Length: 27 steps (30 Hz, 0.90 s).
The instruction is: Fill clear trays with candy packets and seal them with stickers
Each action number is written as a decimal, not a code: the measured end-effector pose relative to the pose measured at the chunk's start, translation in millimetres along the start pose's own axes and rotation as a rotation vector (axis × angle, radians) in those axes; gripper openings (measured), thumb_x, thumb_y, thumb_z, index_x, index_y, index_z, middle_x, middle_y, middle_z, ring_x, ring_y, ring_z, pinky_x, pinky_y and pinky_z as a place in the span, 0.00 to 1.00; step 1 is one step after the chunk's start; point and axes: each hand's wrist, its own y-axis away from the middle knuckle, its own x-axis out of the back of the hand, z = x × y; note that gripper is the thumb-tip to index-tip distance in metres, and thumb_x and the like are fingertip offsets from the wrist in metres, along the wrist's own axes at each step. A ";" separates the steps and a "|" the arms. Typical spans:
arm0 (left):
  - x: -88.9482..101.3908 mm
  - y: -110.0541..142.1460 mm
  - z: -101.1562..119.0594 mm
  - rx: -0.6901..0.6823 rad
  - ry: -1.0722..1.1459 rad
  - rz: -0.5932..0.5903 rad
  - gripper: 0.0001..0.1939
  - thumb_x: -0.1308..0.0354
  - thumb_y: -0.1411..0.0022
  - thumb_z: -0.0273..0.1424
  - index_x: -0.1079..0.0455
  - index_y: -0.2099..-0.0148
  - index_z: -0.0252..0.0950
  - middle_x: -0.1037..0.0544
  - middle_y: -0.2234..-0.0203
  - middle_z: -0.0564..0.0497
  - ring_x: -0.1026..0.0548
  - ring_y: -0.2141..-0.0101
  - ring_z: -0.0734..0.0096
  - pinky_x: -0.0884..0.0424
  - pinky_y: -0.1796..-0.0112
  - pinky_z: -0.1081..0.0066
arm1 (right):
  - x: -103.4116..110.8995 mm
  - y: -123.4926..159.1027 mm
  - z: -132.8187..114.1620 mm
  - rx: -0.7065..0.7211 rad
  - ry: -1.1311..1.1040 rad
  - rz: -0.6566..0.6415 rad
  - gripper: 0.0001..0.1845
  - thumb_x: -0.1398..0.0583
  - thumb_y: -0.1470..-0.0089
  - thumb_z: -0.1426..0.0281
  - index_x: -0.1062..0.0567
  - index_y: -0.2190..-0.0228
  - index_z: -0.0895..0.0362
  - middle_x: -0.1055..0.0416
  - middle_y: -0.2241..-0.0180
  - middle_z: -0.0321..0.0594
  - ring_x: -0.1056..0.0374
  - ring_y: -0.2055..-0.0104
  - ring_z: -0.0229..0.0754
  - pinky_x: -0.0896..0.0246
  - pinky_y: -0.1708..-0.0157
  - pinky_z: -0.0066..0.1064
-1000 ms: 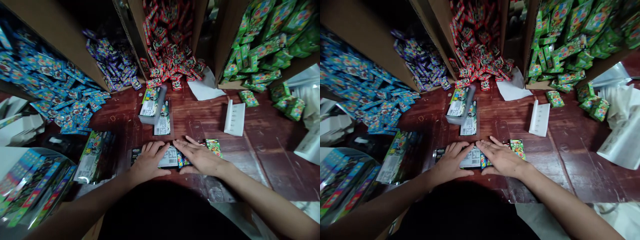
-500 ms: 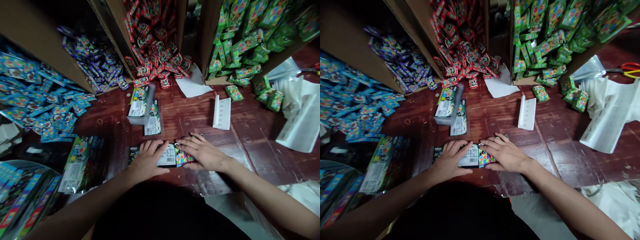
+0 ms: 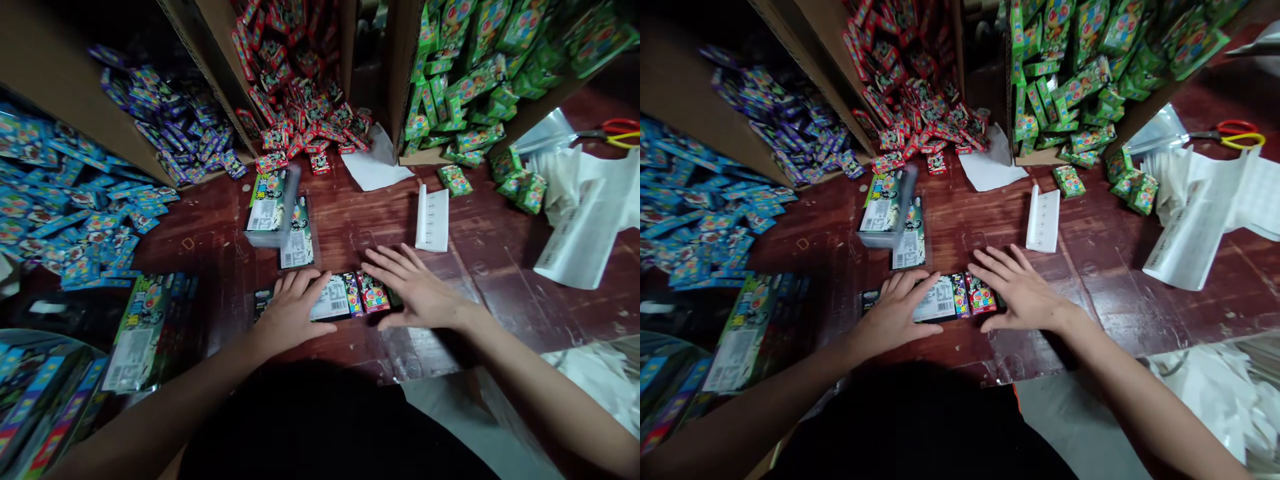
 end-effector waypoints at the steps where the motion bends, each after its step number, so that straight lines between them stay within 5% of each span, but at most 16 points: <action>1: -0.3 -1.0 0.9 0.006 0.000 0.001 0.51 0.28 0.49 0.48 0.46 0.30 0.41 0.34 0.41 0.41 0.36 0.43 0.45 0.38 0.44 0.50 | 1.3 4.3 2.7 -0.015 -0.004 -0.010 0.53 0.39 0.46 0.41 0.48 0.31 0.54 0.51 0.29 0.49 0.56 0.27 0.61 0.66 0.32 0.66; 4: -1.9 -6.4 4.7 -0.009 0.015 -0.002 0.51 0.28 0.50 0.49 0.46 0.30 0.42 0.34 0.41 0.42 0.36 0.43 0.45 0.38 0.44 0.49 | -3.5 8.5 6.6 0.012 -0.065 -0.011 0.43 0.39 0.41 0.48 0.43 0.32 0.53 0.42 0.32 0.47 0.49 0.30 0.57 0.61 0.31 0.63; 13: 0.0 -13.6 2.6 -0.111 0.058 -0.025 0.49 0.29 0.49 0.47 0.45 0.30 0.42 0.34 0.40 0.44 0.37 0.42 0.48 0.41 0.41 0.51 | -12.6 0.5 9.2 0.084 -0.231 0.041 0.45 0.35 0.46 0.47 0.38 0.35 0.55 0.36 0.36 0.49 0.43 0.34 0.54 0.53 0.32 0.58; 19: -2.3 -12.0 13.3 -0.004 0.050 0.011 0.49 0.29 0.50 0.47 0.43 0.31 0.41 0.33 0.42 0.43 0.36 0.44 0.48 0.38 0.44 0.51 | -20.3 -5.1 -0.3 0.030 -0.212 0.105 0.46 0.35 0.49 0.44 0.35 0.38 0.56 0.33 0.39 0.51 0.41 0.35 0.56 0.54 0.31 0.58; 25: -7.3 -8.9 18.4 0.045 0.030 0.026 0.50 0.29 0.49 0.47 0.46 0.30 0.43 0.34 0.42 0.44 0.35 0.45 0.48 0.38 0.46 0.51 | -13.5 17.9 -8.0 -0.053 -0.144 0.050 0.61 0.35 0.50 0.42 0.56 0.29 0.57 0.53 0.29 0.56 0.59 0.27 0.60 0.68 0.30 0.64; 27: -7.7 -9.8 17.3 0.040 0.030 0.024 0.50 0.29 0.49 0.48 0.46 0.30 0.43 0.34 0.42 0.44 0.35 0.45 0.47 0.38 0.46 0.51 | -8.3 29.5 -5.4 -0.108 -0.136 0.055 0.59 0.34 0.48 0.47 0.58 0.29 0.56 0.53 0.29 0.55 0.60 0.27 0.61 0.70 0.31 0.66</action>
